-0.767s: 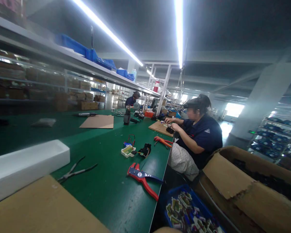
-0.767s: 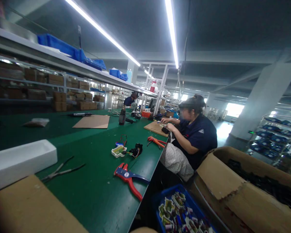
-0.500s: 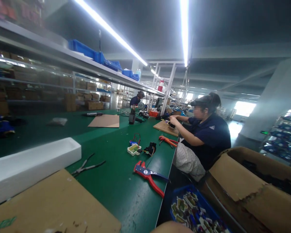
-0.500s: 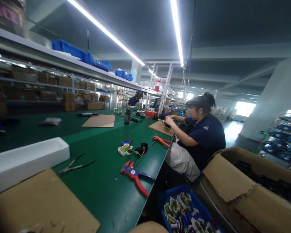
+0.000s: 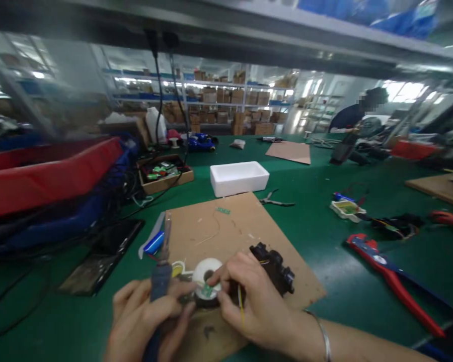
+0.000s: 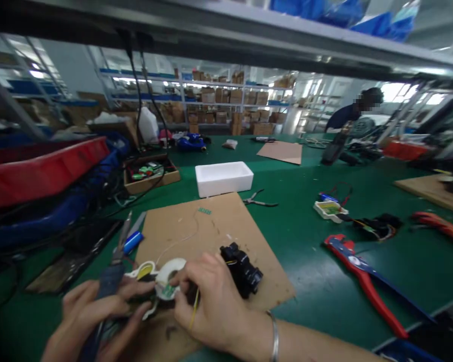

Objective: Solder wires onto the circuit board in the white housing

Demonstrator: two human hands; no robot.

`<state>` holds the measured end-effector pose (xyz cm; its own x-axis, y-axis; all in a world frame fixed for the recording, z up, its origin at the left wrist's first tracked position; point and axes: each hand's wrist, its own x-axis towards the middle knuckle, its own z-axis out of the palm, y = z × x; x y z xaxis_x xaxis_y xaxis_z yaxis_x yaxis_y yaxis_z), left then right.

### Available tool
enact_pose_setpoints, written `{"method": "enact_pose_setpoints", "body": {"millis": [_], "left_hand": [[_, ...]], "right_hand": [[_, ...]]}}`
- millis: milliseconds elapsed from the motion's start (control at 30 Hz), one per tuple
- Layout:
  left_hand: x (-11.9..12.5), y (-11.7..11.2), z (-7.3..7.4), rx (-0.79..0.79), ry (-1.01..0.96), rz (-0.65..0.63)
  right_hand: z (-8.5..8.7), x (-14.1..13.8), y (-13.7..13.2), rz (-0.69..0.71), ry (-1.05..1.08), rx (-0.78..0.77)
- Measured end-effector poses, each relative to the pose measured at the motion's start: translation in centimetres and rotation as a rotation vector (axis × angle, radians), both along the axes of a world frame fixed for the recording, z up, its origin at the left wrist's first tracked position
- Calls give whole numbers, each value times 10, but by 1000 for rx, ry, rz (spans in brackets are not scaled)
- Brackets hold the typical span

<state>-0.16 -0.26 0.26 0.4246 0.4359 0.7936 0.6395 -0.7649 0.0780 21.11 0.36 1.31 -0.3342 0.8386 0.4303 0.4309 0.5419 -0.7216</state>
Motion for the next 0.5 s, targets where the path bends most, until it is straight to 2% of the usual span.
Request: {"method": "enact_pose_setpoints", "body": {"millis": [133, 233, 433, 500], "left_hand": [[11, -5, 6, -140, -99, 59], [18, -8, 6, -195, -115, 39], [10, -10, 8, -224, -97, 7], [8, -11, 9, -233, -150, 15]], "right_hand": [[-3, 2, -2, 13, 19, -44], [-7, 1, -1, 19, 24, -41], [-6, 0, 1, 35, 47, -75], [-5, -1, 1, 34, 58, -92]]}}
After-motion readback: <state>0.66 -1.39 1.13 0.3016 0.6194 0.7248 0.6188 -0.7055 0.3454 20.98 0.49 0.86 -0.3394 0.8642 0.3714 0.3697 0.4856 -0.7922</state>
